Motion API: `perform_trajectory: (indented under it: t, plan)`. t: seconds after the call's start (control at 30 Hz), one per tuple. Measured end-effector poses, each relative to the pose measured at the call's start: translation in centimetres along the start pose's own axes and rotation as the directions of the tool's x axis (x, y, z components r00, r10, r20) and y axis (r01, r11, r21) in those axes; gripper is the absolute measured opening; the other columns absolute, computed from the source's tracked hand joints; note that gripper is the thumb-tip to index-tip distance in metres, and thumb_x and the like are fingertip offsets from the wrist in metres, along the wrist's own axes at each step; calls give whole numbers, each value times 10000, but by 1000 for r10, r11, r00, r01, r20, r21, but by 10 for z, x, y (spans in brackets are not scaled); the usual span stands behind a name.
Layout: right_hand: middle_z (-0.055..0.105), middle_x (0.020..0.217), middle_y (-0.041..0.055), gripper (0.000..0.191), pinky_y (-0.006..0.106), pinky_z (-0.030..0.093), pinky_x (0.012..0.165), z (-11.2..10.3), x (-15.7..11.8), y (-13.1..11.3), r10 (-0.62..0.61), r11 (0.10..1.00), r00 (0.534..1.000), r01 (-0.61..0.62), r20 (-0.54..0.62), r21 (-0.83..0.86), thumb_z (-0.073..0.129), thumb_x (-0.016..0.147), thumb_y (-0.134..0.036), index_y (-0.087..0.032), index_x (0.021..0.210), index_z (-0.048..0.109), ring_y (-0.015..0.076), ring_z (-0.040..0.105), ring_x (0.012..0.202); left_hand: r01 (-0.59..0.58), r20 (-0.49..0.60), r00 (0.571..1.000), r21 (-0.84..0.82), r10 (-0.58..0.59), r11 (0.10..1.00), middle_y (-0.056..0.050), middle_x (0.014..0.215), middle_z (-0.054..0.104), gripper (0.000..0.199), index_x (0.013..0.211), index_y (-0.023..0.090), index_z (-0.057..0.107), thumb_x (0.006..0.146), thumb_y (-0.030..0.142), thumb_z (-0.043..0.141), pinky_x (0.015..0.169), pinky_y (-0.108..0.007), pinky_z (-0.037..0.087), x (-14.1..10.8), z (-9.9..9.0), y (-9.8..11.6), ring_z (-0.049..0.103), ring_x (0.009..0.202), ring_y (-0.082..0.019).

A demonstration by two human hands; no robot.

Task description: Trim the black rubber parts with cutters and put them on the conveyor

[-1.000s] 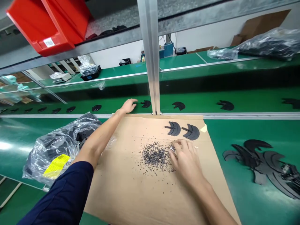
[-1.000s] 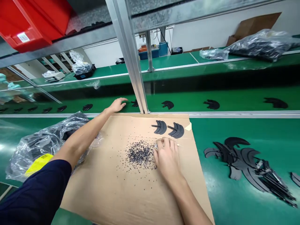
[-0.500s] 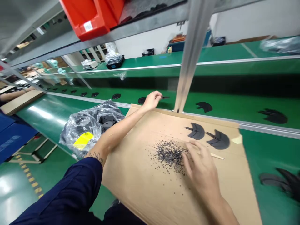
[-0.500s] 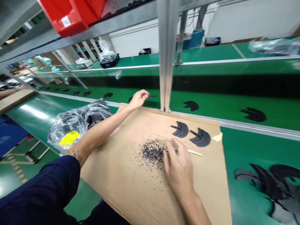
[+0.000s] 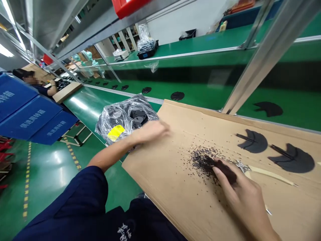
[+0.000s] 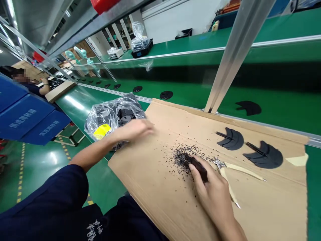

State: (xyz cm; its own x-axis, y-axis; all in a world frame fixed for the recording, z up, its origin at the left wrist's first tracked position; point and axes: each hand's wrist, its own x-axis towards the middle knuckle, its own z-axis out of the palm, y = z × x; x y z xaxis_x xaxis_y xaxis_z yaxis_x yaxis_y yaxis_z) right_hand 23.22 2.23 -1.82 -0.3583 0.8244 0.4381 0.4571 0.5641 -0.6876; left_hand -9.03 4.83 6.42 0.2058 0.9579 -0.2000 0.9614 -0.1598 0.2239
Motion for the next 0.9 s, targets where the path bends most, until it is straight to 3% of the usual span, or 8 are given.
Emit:
perform_trajectory:
  t: [0.1,0.23,0.47,0.63,0.73,0.77,0.83,0.9]
  plan:
    - [802,1034,62,325,366,633,742,-3,3,-2,202,978,979,-202,3,53,596,952,-476,-249,1145,725,269,771,896,282,-60,959,190,-275,941,-212,1005,732,182,890,108,652,967,190,509,944,-495,552,-10,-27,-65,714,1082,-374]
    - [803,1066,52,343,372,643,821,-3,8,-7,329,920,944,-327,28,217,639,918,-512,-253,1112,750,267,773,963,424,-59,902,294,-427,856,-152,1012,736,152,1023,142,632,886,206,645,933,-390,546,-20,-30,-111,726,1057,-330]
    - [811,1054,54,350,430,656,878,-2,10,-10,471,791,879,-458,73,405,726,844,-529,-248,1044,789,285,778,984,465,-58,880,308,-472,830,-112,1049,753,285,1173,177,595,903,266,622,905,-332,542,-21,-19,-121,719,1049,-289]
    - [807,1075,61,373,444,655,879,-3,12,-9,496,741,864,-475,90,475,770,808,-531,-238,1037,800,288,771,997,448,-172,894,293,-414,845,-149,1189,691,287,1217,162,602,959,255,519,910,-377,551,-31,-28,-113,693,1077,-306]
    - [814,976,68,417,380,664,680,-4,15,-12,538,663,830,-524,146,535,775,800,-552,-216,1048,782,251,778,806,288,-427,885,187,-187,939,-135,1135,675,262,1149,158,647,993,299,490,911,-385,561,-39,-28,-91,679,1037,-274]
    - [811,906,65,432,358,645,607,-5,17,-14,552,625,813,-551,186,554,780,792,-560,-207,1040,773,234,764,716,162,-538,840,137,-64,977,-114,1077,682,231,1098,166,667,988,300,515,908,-379,567,-40,-24,-79,677,1006,-253]
    - [785,767,47,446,331,607,528,-6,21,-19,567,543,777,-603,274,585,805,760,-571,-191,988,751,207,721,585,-149,-713,683,76,158,986,-74,1011,689,147,1031,188,693,957,256,585,912,-356,580,-39,-11,-48,675,975,-211]
    - [753,681,35,446,309,589,519,-5,26,-26,566,473,747,-641,349,605,831,723,-575,-183,905,721,188,694,537,-398,-771,566,55,292,916,-57,1046,692,145,1046,204,702,926,176,624,920,-325,593,-33,8,-13,677,1004,-179]
